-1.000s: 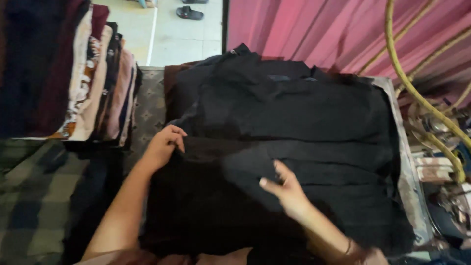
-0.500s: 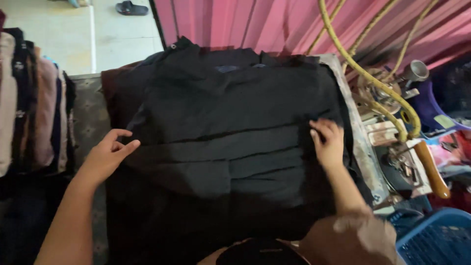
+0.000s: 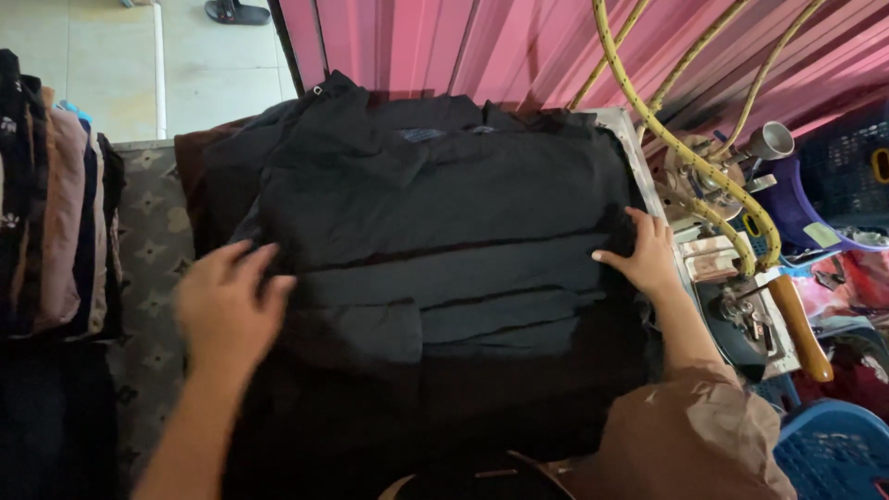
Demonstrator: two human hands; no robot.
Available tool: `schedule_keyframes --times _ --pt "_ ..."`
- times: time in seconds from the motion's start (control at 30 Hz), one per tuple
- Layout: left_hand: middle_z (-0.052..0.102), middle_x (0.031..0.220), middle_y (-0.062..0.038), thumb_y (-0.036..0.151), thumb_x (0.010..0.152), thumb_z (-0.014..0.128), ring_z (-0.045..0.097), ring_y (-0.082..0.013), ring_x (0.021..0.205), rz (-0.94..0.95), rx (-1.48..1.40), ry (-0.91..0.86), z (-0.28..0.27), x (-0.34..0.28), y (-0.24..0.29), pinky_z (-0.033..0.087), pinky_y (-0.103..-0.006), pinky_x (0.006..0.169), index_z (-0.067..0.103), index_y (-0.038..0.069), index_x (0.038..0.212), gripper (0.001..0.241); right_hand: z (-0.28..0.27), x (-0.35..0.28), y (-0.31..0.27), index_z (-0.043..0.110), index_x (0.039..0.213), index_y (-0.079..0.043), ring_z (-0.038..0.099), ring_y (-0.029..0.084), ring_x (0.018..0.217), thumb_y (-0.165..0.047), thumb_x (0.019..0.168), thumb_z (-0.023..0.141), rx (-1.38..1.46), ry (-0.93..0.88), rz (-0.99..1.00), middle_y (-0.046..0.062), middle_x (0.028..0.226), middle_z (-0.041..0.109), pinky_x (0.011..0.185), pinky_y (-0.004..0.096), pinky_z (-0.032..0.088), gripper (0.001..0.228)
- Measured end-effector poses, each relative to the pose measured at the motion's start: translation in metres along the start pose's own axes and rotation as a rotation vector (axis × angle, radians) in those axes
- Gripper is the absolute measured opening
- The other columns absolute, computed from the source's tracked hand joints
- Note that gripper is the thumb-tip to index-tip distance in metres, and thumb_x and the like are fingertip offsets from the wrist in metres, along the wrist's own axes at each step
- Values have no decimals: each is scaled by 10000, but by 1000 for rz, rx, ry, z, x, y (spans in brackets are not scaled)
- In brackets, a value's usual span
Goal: The person folds various garments, including a pair of dark shorts, a plaid shirt, and several black t-shirts, on a table. The person smooths each item and folds it into a neat stack, placing the finished items on the left side of the table.
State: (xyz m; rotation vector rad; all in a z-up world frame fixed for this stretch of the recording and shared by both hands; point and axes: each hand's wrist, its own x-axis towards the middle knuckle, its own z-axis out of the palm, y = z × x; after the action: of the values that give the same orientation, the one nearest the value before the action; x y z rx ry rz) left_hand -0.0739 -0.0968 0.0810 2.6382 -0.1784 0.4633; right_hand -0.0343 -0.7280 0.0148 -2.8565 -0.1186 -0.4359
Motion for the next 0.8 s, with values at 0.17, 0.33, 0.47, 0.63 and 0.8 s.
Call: schedule_keyframes --times 0.17,0.33,0.47,0.63,0.8 --pt "533 1463 -102 494 840 682 469 -359 1354 399 -123 -183 48 -15 111 326 -641 1080 584 242 1408 629 0 -17 7 524 1444 -114 538 377 1242 -503 648 901 207 -89 103 174 1322 564 1068 483 443 963" --pt "340 1630 -58 566 853 622 253 -334 1492 449 -50 -381 128 -53 110 104 -718 1160 482 355 1493 688 -8 -21 -7 653 1237 -228 496 412 1234 -350 536 1003 -110 -149 150 181 1307 568 1065 501 407 793" --pt "331 1615 -54 559 881 600 251 -327 1500 473 -40 -339 128 -52 108 110 -704 1169 488 365 1468 628 6 -33 28 587 992 -219 546 332 1322 -229 571 970 -24 -37 -127 115 1386 608 1111 408 444 569" --pt "328 1612 -41 547 867 607 260 -305 1497 447 -40 -346 125 -54 109 113 -691 1179 505 374 1448 616 6 -33 36 537 1364 -107 592 180 1125 -256 676 935 667 -127 330 52 1221 619 972 317 485 808" --pt "323 1615 -43 529 873 618 256 -303 1500 444 -48 -338 128 -53 108 112 -685 1183 508 362 1453 614 -31 -41 5 701 1255 4 682 213 976 -350 771 863 659 -299 504 111 1074 758 903 355 539 621"
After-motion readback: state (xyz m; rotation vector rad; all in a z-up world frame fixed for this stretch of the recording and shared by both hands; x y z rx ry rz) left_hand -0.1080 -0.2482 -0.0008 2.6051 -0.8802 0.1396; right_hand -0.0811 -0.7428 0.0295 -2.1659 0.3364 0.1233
